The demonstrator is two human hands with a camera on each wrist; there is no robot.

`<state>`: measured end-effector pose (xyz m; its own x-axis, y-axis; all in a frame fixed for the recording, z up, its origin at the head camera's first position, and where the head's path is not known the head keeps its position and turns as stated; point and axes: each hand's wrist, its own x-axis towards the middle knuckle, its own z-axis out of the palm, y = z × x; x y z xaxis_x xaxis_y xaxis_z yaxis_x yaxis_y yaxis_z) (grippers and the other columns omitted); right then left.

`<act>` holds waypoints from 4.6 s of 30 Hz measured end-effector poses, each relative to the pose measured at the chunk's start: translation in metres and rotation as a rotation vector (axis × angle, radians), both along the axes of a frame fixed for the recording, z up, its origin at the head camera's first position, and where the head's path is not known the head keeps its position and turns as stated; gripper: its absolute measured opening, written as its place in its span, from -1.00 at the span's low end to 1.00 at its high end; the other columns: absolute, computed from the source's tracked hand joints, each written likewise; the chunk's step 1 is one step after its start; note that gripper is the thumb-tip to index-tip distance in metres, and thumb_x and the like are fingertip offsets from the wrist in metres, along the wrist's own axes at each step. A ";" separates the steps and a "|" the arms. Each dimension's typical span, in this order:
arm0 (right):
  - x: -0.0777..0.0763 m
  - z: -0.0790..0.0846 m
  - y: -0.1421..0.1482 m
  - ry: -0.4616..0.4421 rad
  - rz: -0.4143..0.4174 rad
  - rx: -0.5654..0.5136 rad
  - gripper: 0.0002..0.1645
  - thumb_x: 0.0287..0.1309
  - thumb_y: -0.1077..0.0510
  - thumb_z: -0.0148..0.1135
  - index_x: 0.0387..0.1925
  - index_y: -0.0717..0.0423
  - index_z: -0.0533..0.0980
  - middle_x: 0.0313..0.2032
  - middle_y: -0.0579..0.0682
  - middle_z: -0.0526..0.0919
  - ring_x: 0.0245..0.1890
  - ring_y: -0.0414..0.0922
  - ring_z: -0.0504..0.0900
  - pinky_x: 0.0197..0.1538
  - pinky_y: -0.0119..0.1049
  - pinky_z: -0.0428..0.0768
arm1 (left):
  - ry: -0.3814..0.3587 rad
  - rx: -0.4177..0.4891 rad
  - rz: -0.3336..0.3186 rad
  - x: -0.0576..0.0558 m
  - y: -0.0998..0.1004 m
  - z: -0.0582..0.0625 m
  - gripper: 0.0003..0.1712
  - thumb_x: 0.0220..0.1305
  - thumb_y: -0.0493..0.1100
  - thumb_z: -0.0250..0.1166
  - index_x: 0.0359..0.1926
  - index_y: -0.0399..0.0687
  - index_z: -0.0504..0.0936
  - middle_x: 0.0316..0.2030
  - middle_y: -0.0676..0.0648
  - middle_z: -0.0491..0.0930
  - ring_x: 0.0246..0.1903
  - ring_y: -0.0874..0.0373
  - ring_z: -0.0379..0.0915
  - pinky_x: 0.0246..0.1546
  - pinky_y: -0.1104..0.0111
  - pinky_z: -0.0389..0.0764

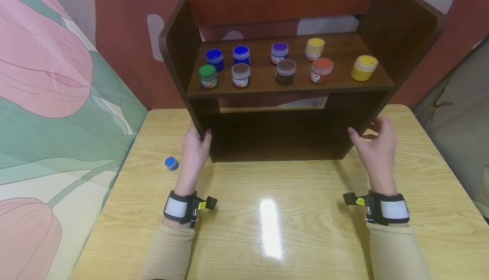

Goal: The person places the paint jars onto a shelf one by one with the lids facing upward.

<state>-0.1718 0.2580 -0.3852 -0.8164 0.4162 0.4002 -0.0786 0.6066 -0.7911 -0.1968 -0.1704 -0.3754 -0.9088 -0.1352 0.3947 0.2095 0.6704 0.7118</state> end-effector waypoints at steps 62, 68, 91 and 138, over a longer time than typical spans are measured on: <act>-0.009 -0.016 0.003 -0.046 0.055 -0.037 -0.60 0.25 0.07 0.29 0.01 0.24 0.54 -0.26 -0.34 0.59 -0.30 -0.66 0.49 -0.24 -0.84 0.47 | -0.722 -0.441 -0.047 0.022 -0.117 0.007 -0.21 0.32 -0.11 0.31 0.46 -0.23 0.22 0.35 -0.48 0.31 0.28 -0.43 0.32 0.22 -0.22 0.46; -0.009 -0.016 0.001 -0.048 0.060 -0.028 -0.59 0.25 0.07 0.28 0.02 0.25 0.54 -0.16 0.00 0.66 -0.29 -0.65 0.48 -0.22 -0.84 0.47 | -0.778 -0.421 -0.066 0.017 -0.115 -0.002 -0.18 0.24 -0.20 0.38 0.45 -0.22 0.23 0.33 -0.49 0.33 0.26 -0.41 0.35 0.21 -0.19 0.49; -0.013 -0.014 0.002 -0.041 0.067 0.003 -0.58 0.27 0.08 0.25 0.02 0.30 0.52 -0.11 0.23 0.68 -0.30 -0.68 0.43 -0.21 -0.88 0.43 | -0.807 -0.392 -0.050 0.011 -0.109 -0.020 -0.54 0.31 -0.34 0.26 0.22 -0.22 0.48 0.20 -0.44 0.46 0.17 -0.37 0.41 0.12 -0.15 0.55; -0.012 -0.017 0.006 -0.053 0.097 -0.012 -0.58 0.27 0.05 0.25 0.05 0.24 0.51 -0.11 0.10 0.66 -0.26 -0.61 0.46 -0.22 -0.85 0.45 | -0.269 -0.364 -0.137 0.052 -0.080 0.049 -0.56 0.26 -0.35 0.35 0.16 -0.28 0.52 0.13 -0.42 0.56 -0.04 -0.35 0.64 0.00 -0.13 0.67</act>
<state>-0.1839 0.2644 -0.4020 -0.8732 0.3386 0.3507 -0.0942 0.5886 -0.8029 -0.1443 -0.2501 -0.3263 -0.9851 0.0965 0.1426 0.1538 0.8656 0.4765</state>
